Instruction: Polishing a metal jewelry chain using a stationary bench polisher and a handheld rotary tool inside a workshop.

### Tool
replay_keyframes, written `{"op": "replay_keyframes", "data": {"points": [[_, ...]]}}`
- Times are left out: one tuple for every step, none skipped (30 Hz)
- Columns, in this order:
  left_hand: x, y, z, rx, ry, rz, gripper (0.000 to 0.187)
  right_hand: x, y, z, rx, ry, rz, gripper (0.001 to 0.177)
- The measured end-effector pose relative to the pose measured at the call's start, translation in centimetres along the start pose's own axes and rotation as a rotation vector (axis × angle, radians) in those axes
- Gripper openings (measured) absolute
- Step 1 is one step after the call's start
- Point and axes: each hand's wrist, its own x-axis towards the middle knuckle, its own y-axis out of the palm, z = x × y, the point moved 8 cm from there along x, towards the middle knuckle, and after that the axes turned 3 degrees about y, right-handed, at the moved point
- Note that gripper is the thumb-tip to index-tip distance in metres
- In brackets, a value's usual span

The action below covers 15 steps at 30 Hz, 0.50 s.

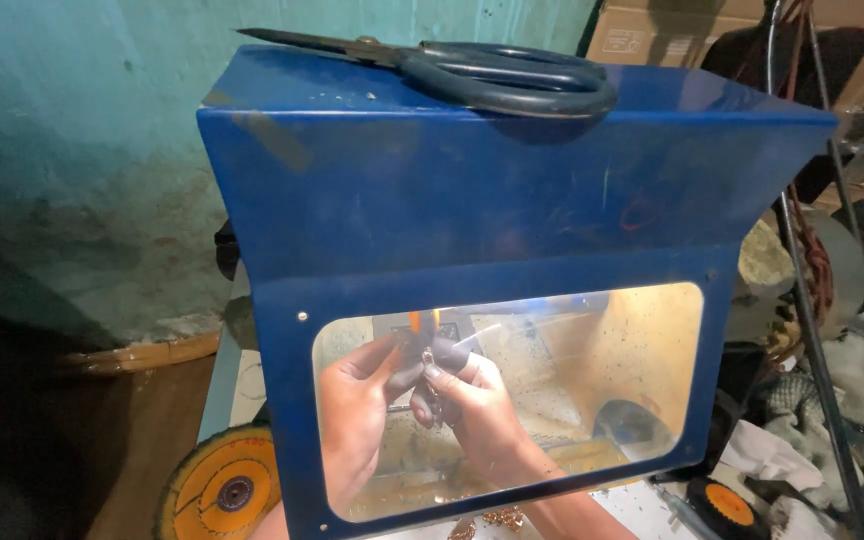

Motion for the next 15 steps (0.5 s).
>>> {"op": "replay_keyframes", "data": {"points": [[-0.01,-0.04,0.01,0.001,0.001,0.002,0.04,0.14,-0.06,0.04,0.0,-0.002,-0.001,0.036],[0.0,0.06,-0.04,-0.023,0.013,0.016,0.037,0.27,0.03,0.11,0.016,-0.009,0.023,0.033],[-0.04,0.16,0.04,-0.045,0.024,0.031,0.034,0.29,0.02,0.1,0.034,-0.014,0.044,0.031],[-0.03,0.19,0.2,-0.043,0.021,0.033,0.034,0.26,0.03,0.09,0.035,-0.015,0.041,0.031],[-0.04,0.29,0.1,-0.058,0.043,0.045,0.033,0.26,0.13,0.15,0.024,-0.018,0.042,0.032],[-0.06,0.38,-0.02,-0.072,0.064,0.057,0.033,0.26,0.25,0.22,0.013,-0.02,0.044,0.034],[-0.2,0.44,-0.16,-0.071,0.063,0.058,0.033,0.28,0.19,0.18,0.013,-0.021,0.043,0.034],[-0.34,0.35,-0.21,-0.047,0.051,0.039,0.034,0.29,0.14,0.06,0.019,-0.008,0.042,0.033],[-0.48,0.3,-0.32,-0.023,0.041,0.021,0.035,0.34,0.08,0.0,0.024,0.003,0.041,0.033],[-0.49,0.35,-0.31,-0.022,0.042,0.023,0.035,0.34,0.16,0.07,0.024,0.001,0.04,0.033],[-0.49,0.33,-0.32,-0.023,0.046,0.018,0.035,0.36,0.13,-0.02,0.043,0.016,0.024,0.033],[-0.48,0.29,-0.33,-0.023,0.049,0.014,0.036,0.39,0.1,-0.13,0.063,0.031,0.008,0.033],[-0.32,0.27,-0.15,-0.022,0.05,0.014,0.036,0.39,0.15,0.0,0.064,0.03,0.007,0.033],[-0.14,0.27,-0.01,-0.046,0.057,0.019,0.036,0.4,0.17,0.02,0.065,0.039,0.001,0.032],[-0.06,0.18,0.22,-0.07,0.061,0.022,0.036,0.3,0.19,-0.08,0.066,0.052,-0.006,0.031]]}}
